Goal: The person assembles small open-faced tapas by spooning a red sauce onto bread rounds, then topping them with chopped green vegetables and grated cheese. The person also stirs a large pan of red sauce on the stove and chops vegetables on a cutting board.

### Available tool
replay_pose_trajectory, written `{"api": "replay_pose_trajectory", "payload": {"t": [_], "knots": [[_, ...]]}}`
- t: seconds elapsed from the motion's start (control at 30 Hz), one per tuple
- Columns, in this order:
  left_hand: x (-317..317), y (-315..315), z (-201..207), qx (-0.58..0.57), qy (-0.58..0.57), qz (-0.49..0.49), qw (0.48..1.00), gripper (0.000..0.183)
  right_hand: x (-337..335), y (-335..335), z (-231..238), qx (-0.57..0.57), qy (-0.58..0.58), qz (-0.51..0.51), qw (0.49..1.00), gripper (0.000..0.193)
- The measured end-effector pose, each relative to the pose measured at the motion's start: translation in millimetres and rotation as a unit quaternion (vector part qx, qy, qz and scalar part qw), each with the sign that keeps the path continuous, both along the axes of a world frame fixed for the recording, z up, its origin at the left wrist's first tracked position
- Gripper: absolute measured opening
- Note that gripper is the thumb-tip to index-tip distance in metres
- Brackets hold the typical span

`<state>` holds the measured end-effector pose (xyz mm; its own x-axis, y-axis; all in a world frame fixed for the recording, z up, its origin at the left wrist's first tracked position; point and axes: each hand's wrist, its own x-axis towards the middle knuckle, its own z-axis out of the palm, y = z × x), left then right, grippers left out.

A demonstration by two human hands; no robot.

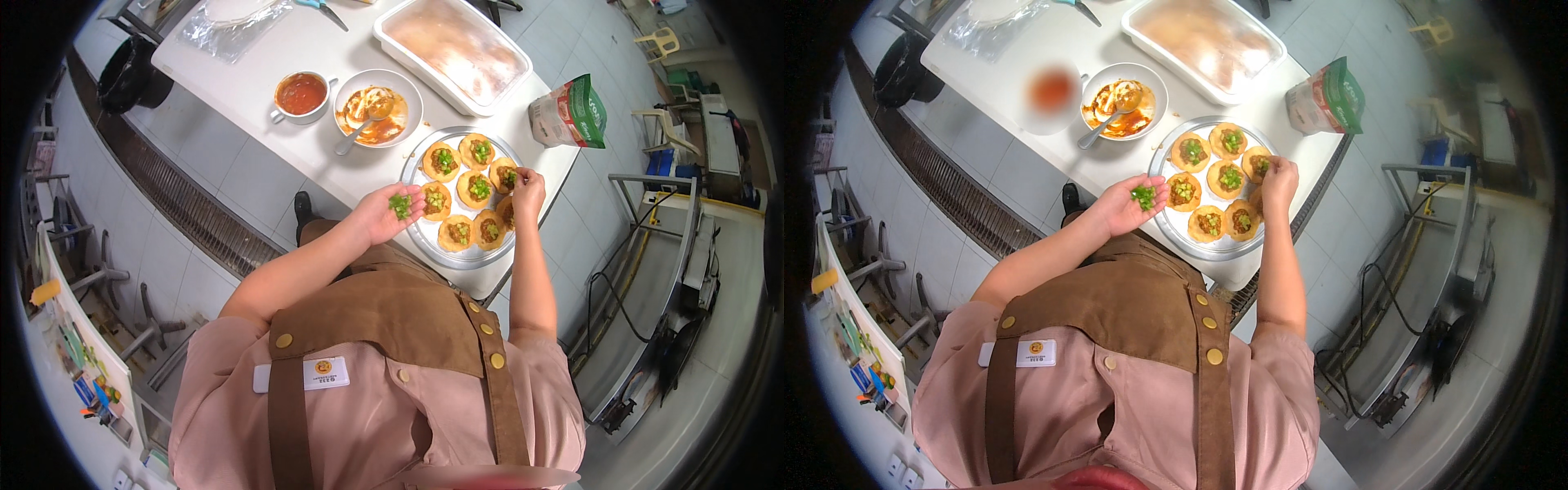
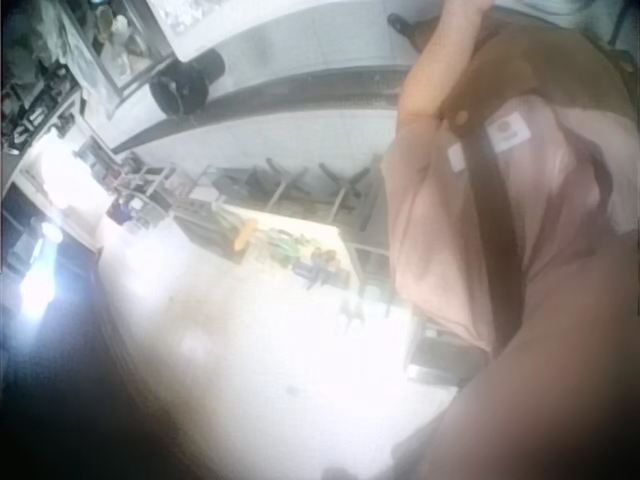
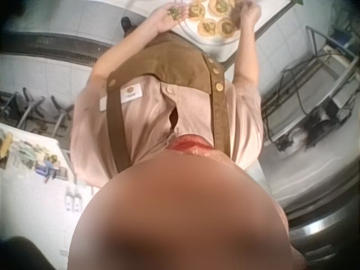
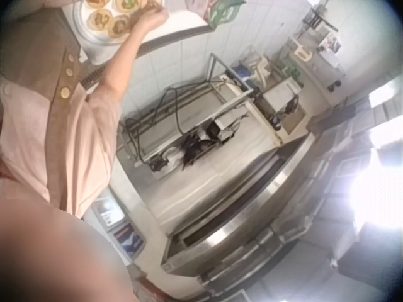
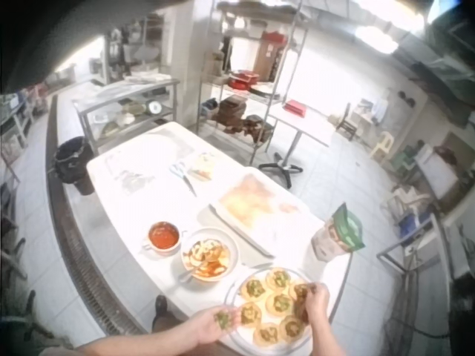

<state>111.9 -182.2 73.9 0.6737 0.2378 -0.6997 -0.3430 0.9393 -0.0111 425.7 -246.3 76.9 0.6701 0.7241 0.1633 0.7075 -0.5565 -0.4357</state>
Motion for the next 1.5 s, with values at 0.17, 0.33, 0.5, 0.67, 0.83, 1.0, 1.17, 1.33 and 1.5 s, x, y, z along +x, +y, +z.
{"api": "replay_pose_trajectory", "payload": {"t": [0.17,0.33,0.5,0.67,0.83,1.0,1.17,1.33,1.5], "knots": [[5.6,-2.2,4.0,0.027,-0.009,-0.009,1.000,0.038,-99.1,-6.8,39.0,0.033,0.269,0.132,0.954,0.017],[26.2,-8.2,14.9,0.076,0.025,-0.039,0.996,0.051,-186.5,-13.6,62.1,-0.023,0.211,0.303,0.929,0.036],[24.0,-11.2,13.6,0.049,-0.016,-0.048,0.998,0.049,-190.7,-17.9,58.4,-0.030,0.209,0.295,0.932,0.033],[16.4,-15.9,2.7,0.026,-0.013,-0.038,0.999,0.037,-173.4,-20.4,41.7,0.015,0.436,0.197,0.878,0.027],[2.8,-8.4,-4.5,0.000,0.035,-0.005,0.999,0.027,-141.4,-17.7,26.9,0.061,0.512,0.102,0.851,0.022],[-4.2,-3.5,-5.8,-0.023,0.053,0.028,0.998,0.030,-145.2,-23.4,12.2,-0.022,0.239,0.150,0.959,0.022],[-5.8,-3.4,-7.8,-0.021,0.052,0.028,0.998,0.031,-155.2,-24.6,11.0,0.001,0.109,0.210,0.972,0.028],[-4.6,-4.7,-11.6,-0.018,0.053,0.022,0.998,0.032,-152.3,-24.2,12.7,-0.012,0.134,0.196,0.971,0.027],[-0.2,-4.1,-12.3,-0.005,0.047,0.003,0.999,0.034,-145.2,-25.6,9.9,0.010,0.199,0.137,0.970,0.020]]}}
